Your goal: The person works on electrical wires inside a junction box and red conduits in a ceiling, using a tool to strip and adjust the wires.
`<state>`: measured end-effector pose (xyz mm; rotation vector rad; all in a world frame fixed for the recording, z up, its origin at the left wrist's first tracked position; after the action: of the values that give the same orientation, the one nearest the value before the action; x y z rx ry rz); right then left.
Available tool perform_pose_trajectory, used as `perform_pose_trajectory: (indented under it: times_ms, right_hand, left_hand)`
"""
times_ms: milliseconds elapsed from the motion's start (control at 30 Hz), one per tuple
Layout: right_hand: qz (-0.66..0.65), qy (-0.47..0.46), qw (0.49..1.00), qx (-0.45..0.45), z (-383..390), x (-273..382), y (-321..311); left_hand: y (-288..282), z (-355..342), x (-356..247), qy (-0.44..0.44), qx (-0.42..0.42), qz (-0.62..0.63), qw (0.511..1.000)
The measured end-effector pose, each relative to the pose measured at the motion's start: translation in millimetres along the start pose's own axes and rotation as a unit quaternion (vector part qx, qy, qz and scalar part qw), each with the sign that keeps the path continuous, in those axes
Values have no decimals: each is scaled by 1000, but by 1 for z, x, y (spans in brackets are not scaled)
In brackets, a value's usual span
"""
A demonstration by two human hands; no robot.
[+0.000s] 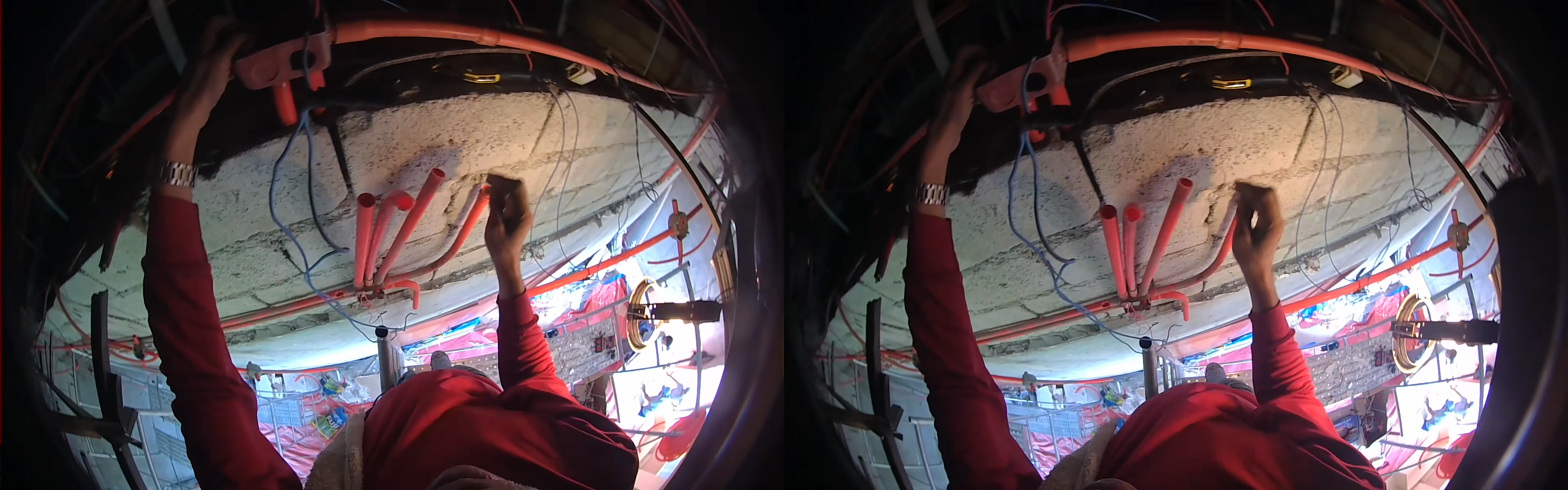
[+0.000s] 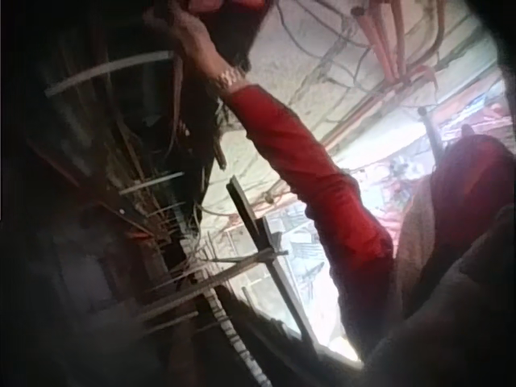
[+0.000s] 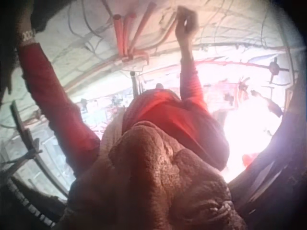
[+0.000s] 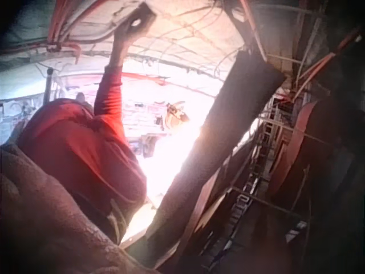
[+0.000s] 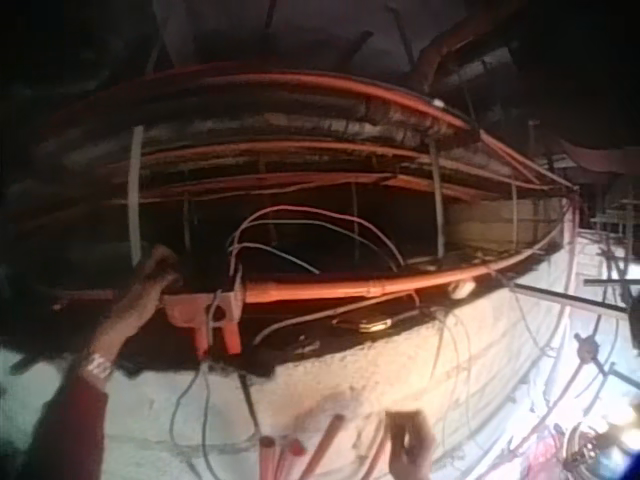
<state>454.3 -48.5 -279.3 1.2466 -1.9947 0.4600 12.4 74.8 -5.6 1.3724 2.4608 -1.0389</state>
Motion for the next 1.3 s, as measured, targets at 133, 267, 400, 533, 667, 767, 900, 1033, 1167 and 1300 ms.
perform_pose_trajectory:
  times_ms: [133,267,400,533,667,767,900,1033,1167,1300]
  right_hand:
    - [149,82,982,82,76,-73,-34]
    - [241,167,938,183,173,-155,-75]
    - [329,276,862,267,283,-226,-142]
    - [316,292,822,373,336,-218,-141]
    - [288,378,757,449,390,-237,-148]
    - [315,366,672,561,421,-250,-139]
    - [307,356,671,573,442,-255,-140]
    - [314,359,664,576,441,-253,-139]
    - [325,346,656,587,444,-256,-143]
    - [323,332,643,611,449,-265,-137]
  left_hand:
    - [9,8,-18,-12,-17,63,998]
    - [-13,10,-10,-30,-65,37,997]
    - [2,8,-15,-8,-31,47,998]
    - [-5,15,-22,-28,-46,29,998]
    - [6,12,-38,-2,-51,17,999]
    - [-1,12,-31,-25,-52,31,998]
    - [-9,14,-32,17,-69,-56,996]
    - [-1,11,-36,66,-76,-39,994]
    - [6,11,-38,8,-29,-27,999]
    - [3,15,-41,-11,-51,-27,998]
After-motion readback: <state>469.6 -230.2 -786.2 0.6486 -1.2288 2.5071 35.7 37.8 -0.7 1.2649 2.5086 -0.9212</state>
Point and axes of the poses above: each hand's wrist, its own z-axis away from the middle knuckle, its own y-axis out of the palm, x = y × z, the point moved 7 cm from there along -z, towards the middle knuckle, and after that the axes turned 7 degrees about y, right-handed, at the moved point
